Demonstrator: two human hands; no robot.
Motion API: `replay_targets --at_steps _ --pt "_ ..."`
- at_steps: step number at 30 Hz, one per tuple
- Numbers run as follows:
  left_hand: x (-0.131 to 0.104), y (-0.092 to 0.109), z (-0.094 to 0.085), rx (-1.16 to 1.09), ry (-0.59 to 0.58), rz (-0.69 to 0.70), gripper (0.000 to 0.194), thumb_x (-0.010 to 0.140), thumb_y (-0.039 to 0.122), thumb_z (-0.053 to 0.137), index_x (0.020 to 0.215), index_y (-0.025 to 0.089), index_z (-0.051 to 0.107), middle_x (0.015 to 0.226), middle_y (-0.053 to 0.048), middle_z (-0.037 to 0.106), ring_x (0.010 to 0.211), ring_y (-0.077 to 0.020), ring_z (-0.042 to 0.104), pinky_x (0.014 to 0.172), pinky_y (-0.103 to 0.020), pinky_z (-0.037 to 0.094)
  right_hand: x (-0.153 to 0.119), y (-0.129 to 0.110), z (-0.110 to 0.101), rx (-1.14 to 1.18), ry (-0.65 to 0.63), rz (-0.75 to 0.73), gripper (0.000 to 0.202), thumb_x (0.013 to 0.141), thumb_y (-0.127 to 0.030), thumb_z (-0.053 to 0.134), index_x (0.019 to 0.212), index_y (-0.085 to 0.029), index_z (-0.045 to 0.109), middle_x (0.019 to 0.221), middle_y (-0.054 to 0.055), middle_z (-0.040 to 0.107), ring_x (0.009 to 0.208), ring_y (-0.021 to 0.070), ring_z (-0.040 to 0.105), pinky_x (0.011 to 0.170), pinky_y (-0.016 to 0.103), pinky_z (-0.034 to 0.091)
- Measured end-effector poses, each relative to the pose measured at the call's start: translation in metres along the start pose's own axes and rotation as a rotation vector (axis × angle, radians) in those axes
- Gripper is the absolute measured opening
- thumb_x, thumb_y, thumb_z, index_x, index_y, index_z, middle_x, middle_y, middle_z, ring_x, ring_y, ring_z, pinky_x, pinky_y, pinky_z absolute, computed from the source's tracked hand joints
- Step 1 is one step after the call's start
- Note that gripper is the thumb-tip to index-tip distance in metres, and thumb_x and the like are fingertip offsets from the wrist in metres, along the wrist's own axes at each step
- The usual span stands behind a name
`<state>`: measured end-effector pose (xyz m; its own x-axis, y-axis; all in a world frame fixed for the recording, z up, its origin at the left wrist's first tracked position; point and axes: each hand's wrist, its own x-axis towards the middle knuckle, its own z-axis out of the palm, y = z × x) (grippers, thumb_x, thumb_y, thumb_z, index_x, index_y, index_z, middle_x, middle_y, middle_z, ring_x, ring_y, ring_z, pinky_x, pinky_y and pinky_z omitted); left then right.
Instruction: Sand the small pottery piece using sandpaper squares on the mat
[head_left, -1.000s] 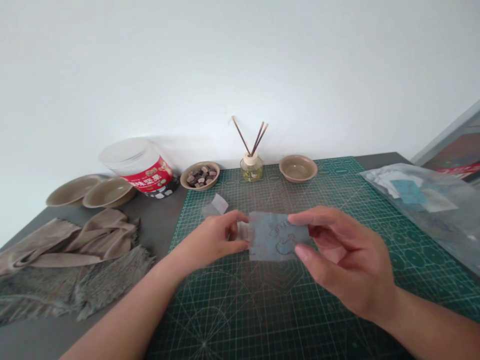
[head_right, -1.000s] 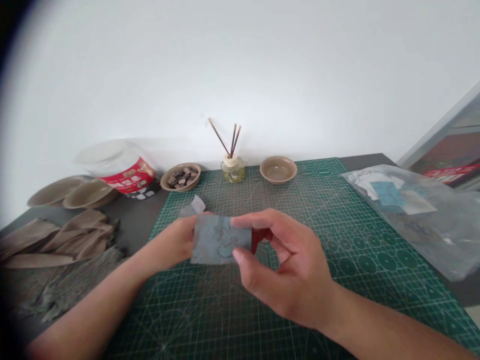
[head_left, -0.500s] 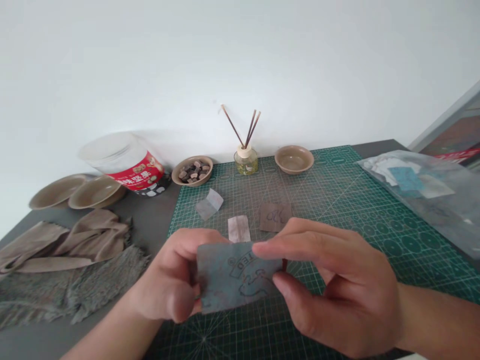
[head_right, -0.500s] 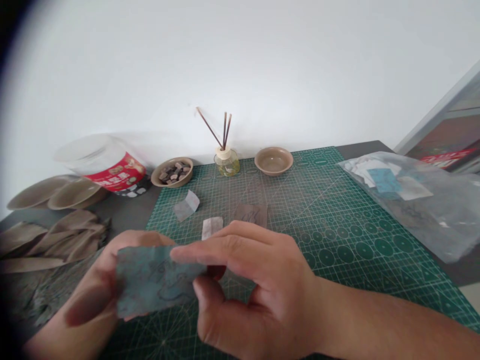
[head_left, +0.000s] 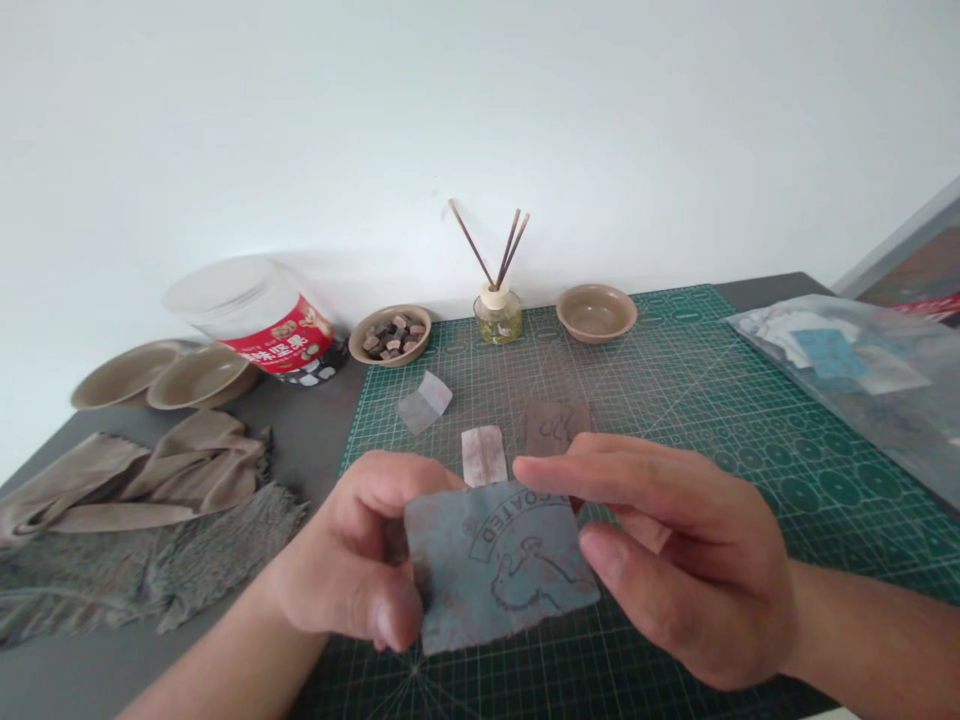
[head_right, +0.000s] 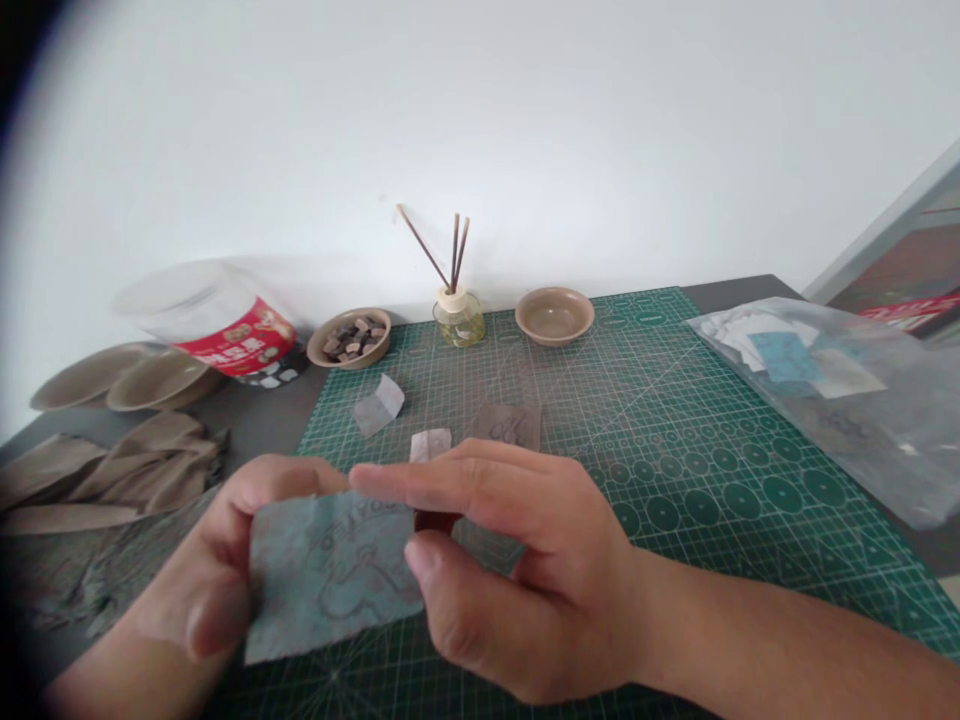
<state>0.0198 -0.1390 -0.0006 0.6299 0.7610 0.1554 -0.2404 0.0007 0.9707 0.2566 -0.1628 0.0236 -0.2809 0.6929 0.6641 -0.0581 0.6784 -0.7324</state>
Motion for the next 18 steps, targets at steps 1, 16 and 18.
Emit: replay_targets --at_steps 1,16,18 --pt "0.0011 0.0000 0.0009 -0.043 -0.029 0.022 0.036 0.071 0.056 0.082 0.077 0.024 0.065 0.065 0.001 0.065 0.054 -0.0135 0.061 0.052 -0.023 0.052 0.0003 0.0008 0.0001 0.006 -0.001 -0.015 0.038 0.087 -0.007 0.056 0.123 -0.007 0.068 0.083 0.004 0.069 0.074 0.0114 0.063 0.067 0.022 0.055" --pt "0.0007 -0.0022 0.0038 -0.118 -0.172 0.079 0.039 0.073 0.048 0.084 0.072 0.022 0.055 0.070 0.002 0.071 0.065 -0.0162 0.068 0.062 -0.025 0.054 -0.0038 0.0091 0.0029 0.039 0.009 -0.035 0.041 0.089 -0.007 0.062 0.129 -0.015 0.065 0.099 0.005 0.074 0.086 0.0148 0.066 0.076 0.029 0.058" --pt "0.0008 -0.0027 0.0041 -0.110 -0.177 0.081 0.037 0.074 0.047 0.083 0.073 0.022 0.056 0.070 0.002 0.070 0.064 -0.0153 0.067 0.062 -0.025 0.054 -0.0043 0.0097 0.0033 0.049 0.016 -0.046 0.042 0.088 -0.007 0.063 0.130 -0.016 0.064 0.099 0.005 0.074 0.087 0.0150 0.067 0.077 0.029 0.058"
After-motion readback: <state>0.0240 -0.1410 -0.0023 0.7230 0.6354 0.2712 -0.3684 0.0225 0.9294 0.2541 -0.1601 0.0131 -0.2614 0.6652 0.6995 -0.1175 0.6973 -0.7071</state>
